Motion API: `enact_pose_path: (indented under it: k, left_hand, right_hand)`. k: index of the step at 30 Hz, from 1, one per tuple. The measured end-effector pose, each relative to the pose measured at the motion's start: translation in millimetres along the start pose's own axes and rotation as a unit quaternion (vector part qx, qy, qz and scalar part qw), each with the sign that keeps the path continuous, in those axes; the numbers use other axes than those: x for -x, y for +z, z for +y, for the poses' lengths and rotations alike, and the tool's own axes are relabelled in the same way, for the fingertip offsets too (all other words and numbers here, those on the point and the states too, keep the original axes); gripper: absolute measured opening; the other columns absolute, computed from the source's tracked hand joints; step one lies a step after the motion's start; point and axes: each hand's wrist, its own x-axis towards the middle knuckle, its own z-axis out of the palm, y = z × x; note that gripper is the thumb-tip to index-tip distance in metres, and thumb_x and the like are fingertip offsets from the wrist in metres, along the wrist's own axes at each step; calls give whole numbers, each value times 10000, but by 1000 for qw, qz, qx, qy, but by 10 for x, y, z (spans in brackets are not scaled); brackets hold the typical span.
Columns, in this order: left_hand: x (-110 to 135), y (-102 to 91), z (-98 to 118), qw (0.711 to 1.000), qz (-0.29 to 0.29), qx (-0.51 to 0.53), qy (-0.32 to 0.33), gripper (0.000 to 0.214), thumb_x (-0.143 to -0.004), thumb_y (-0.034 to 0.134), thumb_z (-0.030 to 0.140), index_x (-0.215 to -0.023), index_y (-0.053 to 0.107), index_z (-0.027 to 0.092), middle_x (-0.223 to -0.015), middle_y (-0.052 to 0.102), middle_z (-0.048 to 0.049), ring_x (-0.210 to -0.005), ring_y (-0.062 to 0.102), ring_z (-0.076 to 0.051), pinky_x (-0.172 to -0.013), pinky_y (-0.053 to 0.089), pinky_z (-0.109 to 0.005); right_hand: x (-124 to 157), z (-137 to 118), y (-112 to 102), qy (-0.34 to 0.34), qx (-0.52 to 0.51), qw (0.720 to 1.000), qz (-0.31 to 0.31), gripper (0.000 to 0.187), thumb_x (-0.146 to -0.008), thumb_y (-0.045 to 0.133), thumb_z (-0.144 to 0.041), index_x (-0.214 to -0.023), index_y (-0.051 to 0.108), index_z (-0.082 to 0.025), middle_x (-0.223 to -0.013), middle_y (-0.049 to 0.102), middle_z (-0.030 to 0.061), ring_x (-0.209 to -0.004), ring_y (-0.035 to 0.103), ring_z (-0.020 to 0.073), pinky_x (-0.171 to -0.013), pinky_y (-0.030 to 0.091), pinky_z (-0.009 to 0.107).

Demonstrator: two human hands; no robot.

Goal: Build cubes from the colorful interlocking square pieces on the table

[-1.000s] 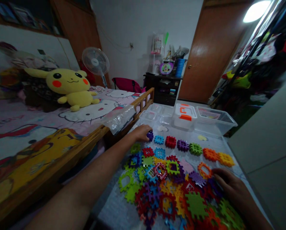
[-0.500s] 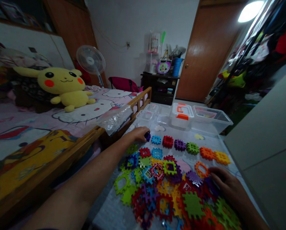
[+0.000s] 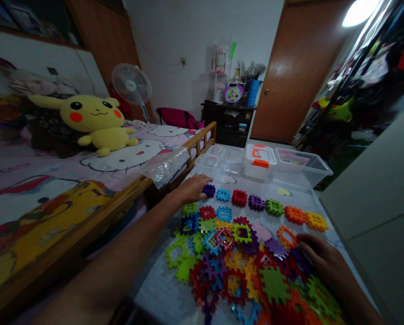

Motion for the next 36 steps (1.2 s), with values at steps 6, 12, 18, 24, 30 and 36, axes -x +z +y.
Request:
enact_pose_path:
  k: [6,12,18,24,30,36]
  left_hand:
    - [806,45,143,997,-18,74,-29,370,-860,542,194,-1228,580,207,-1301,617,-89,-1240,536,-227,-1081,387,-390]
    - [1170,228,274,994,-17,80,-76,570,-705,752,272,-1239,567,204,-1322,587,-119,-1267,496,-283,-1087,376,-430]
    - [1183,323,288,994,17,73,-81,495,-737,709,273,-1211,587,195,-1249,616,-114,-1182,554,-282,-1054,406,-430]
    - [1192,303,345,991,40,88,-89,457,-721,695,267,-1162,608,182,-1173,640,-108,-1129,583,-275,-1028,433,-414]
    - [1162,253,344,988,64,106,-93,437,-742,658,268,-1168,595,195,-1151,628,-95,-1093,591,-254,-999,451,-400]
    - [955,208,390,990,74,81,-90,450,-815,637,359,-1212,579,157,-1263,597,-133,-1199,537,-276,-1060,397,-413]
  right_hand:
    - [-19,55,3,-2,5,1000,-10,391,-729,556,-559,-866,739,-242,-982,755,70,-917,704,283,-825,557,375]
    - [-33,70,2,-13,11,1000,-3,390,-730,557,-554,-872,735,-237,-962,753,73,-905,700,287,-830,549,392]
    - [-9,15,6,-9,11,1000,-6,397,-745,546,-544,-891,727,-222,-965,745,77,-895,694,276,-828,537,386]
    - [0,-5,-1,-15,5,1000,-9,370,-755,554,-523,-887,725,-223,-940,750,68,-869,696,264,-787,544,362]
    - [-11,24,3,-18,-2,1000,-15,362,-758,558,-524,-882,722,-225,-938,748,73,-863,692,268,-786,541,374]
    - [-18,57,17,-14,1,1000,-14,389,-760,548,-546,-892,718,-221,-965,741,83,-889,685,274,-815,532,390]
